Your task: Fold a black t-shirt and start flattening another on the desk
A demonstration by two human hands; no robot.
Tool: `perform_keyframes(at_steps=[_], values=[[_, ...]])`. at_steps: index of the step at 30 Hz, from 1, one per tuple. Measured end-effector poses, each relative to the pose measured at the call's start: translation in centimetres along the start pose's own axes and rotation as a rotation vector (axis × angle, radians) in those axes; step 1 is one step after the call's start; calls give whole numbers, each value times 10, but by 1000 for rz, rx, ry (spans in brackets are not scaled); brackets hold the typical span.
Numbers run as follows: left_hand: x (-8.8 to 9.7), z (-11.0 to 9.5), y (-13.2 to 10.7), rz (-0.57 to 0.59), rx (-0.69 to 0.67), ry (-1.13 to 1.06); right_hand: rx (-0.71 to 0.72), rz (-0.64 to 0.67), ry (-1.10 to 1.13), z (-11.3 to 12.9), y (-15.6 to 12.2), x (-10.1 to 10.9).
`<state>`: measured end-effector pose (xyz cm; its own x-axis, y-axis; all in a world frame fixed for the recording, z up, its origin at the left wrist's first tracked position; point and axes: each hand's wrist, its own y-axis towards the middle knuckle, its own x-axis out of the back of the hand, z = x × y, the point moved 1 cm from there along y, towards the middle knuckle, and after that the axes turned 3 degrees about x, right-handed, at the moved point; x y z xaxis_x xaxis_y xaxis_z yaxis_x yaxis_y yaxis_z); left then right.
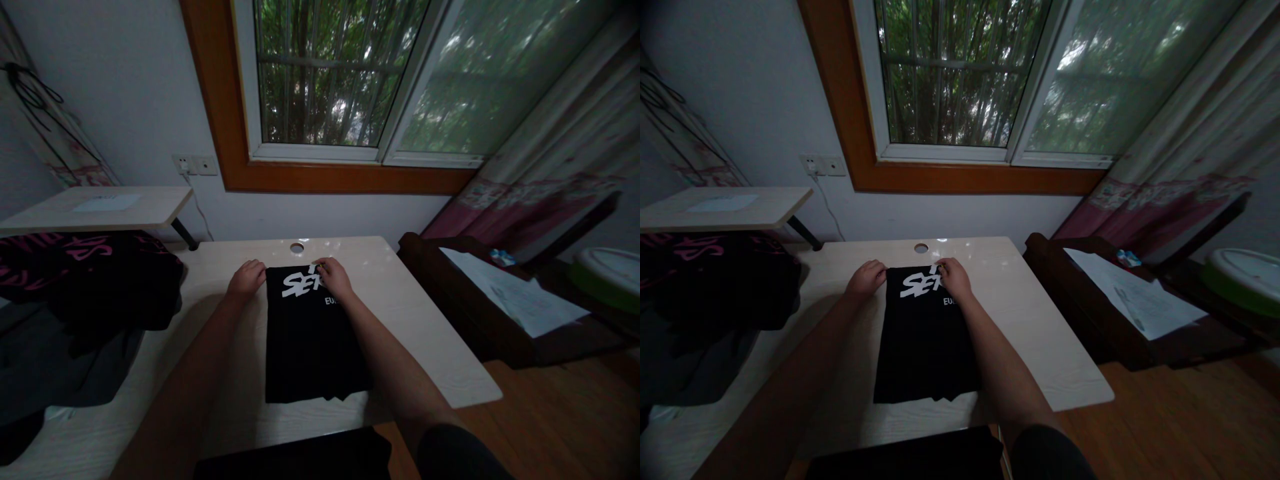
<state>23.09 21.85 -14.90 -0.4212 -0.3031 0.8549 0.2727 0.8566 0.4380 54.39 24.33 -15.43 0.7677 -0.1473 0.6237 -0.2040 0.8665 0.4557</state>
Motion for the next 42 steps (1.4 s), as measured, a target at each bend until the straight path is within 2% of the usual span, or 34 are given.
perform_keyframes(at_steps=[12,20,25,29,32,35,37,39,42], values=[[4,-5,-3,-53,91,33,-60,-67,18,-7,-1,1],[0,-8,-2,-19,42,6,-61,-72,17,-5,-3,3],[8,-17,-4,-61,32,-36,-70,-117,24,-5,-3,5],[13,-28,-7,-45,-59,-81,-98,-212,27,-7,-2,7],[9,-40,-8,46,-155,-46,-134,-365,58,-11,-3,10],[3,-57,-7,149,-72,87,-157,-457,119,-13,-3,12],[1,-72,-5,196,36,168,-161,-452,121,-11,-3,14],[2,-87,-4,204,88,211,-131,-415,64,-6,-4,17],[2,-102,-5,177,75,225,39,-229,-94,8,-8,19]])
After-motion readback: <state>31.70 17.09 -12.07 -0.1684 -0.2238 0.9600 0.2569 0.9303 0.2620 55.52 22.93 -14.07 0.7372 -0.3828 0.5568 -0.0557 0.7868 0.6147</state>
